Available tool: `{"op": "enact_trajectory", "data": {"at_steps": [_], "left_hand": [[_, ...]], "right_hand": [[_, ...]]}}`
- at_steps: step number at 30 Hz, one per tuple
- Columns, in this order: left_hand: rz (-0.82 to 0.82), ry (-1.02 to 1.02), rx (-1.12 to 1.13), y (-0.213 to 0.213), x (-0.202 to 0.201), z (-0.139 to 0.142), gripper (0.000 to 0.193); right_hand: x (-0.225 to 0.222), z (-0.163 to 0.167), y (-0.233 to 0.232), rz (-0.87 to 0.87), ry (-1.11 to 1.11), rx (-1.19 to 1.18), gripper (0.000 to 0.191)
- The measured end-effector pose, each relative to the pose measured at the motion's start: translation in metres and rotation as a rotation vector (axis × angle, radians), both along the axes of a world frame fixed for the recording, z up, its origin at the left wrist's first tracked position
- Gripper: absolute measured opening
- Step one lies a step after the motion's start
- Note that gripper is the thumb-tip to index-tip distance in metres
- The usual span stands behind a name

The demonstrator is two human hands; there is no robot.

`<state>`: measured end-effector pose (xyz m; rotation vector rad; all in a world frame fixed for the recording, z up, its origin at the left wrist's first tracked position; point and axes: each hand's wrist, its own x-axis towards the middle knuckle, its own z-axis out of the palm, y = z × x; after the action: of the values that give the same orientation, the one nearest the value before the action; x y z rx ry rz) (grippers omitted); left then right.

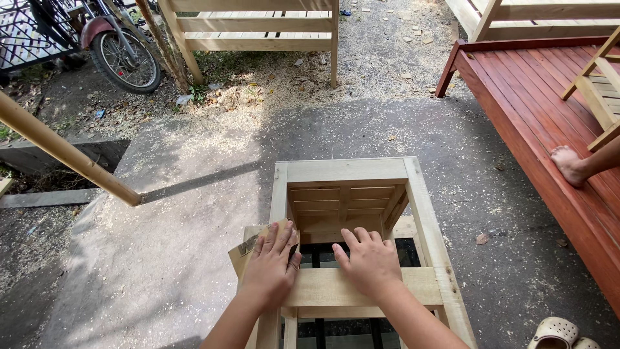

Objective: The person sands the top edge of a wooden frame using a sanding block. They move the block back and forth along the wood surface to smooth it.

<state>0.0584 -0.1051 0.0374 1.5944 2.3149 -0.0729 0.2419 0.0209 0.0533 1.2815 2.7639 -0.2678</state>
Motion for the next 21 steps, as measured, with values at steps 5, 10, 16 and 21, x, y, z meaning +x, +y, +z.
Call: {"op": "enact_trajectory", "data": {"at_steps": [5, 10, 16, 21], "left_hand": [[0.052, 0.122, -0.014, 0.069, -0.023, 0.002, 0.068], [0.023, 0.132, 0.004, 0.055, -0.011, 0.000, 0.068], [-0.008, -0.020, 0.065, -0.007, -0.004, -0.010, 0.065], [-0.002, 0.118, -0.006, 0.069, -0.030, 0.002, 0.065]], "right_hand": [[-0.001, 0.007, 0.002, -0.035, -0.025, -0.108, 0.059], [0.002, 0.009, 0.002, -0.048, 0.028, -0.117, 0.053], [0.002, 0.008, -0.001, -0.036, 0.038, -0.127, 0.051], [0.001, 0.013, 0.000, -0.049, 0.041, -0.165, 0.051]]}}
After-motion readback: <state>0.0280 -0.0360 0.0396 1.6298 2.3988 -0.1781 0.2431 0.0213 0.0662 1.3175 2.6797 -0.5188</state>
